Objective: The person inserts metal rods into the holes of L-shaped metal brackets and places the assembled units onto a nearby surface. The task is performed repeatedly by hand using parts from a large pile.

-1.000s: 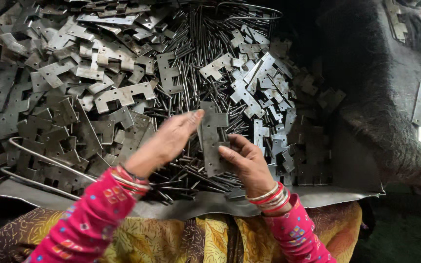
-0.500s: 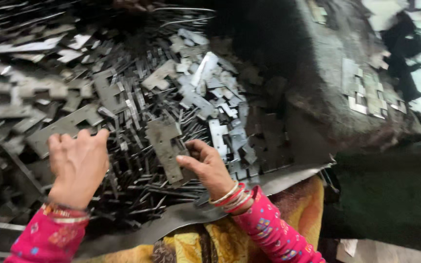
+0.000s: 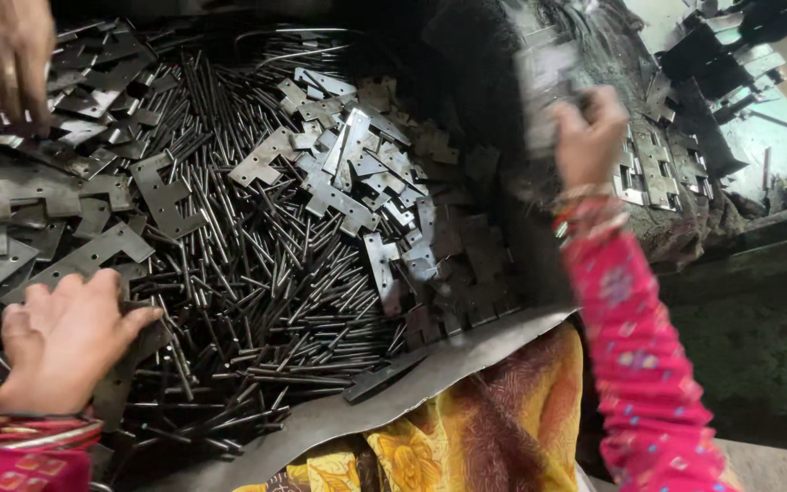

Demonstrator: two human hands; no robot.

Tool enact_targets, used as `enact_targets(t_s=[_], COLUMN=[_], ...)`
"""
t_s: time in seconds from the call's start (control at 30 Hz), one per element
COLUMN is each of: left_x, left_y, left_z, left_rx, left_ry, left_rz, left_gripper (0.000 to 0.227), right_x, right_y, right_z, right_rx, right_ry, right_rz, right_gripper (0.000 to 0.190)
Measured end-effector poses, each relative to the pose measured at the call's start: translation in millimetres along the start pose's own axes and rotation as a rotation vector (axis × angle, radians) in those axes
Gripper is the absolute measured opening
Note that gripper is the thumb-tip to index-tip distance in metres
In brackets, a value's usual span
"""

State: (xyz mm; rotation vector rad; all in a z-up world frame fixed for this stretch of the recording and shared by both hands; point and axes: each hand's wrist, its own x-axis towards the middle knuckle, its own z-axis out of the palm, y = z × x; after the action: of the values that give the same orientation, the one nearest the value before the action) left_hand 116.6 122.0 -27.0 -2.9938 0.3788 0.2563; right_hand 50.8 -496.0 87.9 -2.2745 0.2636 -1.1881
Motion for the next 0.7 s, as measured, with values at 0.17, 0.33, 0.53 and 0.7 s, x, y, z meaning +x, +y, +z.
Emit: enact_targets(t_s=[0.17,0.33,0.53,0.7], left_x=[7.5,-16.6,-43.4,-42.1], left_y=[-4.6,27.0,57.1,36.8], left_z=[-7.8,-41.0,-68.3,-101.4], left_rx=[-0.092,0.018,-0.231,-0.726], left_ry=[-0.005,-0.062,0.405,0.458], left_rz=[-0.022,-0.023,0.377,0.309], left_gripper=[0.070,0.065,0.079,0.056], right_x=[78.4,32.6,-84.1,-135.2], right_y=[110.6,74.5,-54.4,-89.5], right_z=[-41.2,-23.9,56.7,124.1], right_rx=[-0.397,-0.841,-0.520,-0.354], right_ry=[-0.192,-0.053,-0.478,-0.761], right_rz=[0.274,-0.037,-0.394,-0.284], right_gripper=[0.030,0.031,0.020,0.033])
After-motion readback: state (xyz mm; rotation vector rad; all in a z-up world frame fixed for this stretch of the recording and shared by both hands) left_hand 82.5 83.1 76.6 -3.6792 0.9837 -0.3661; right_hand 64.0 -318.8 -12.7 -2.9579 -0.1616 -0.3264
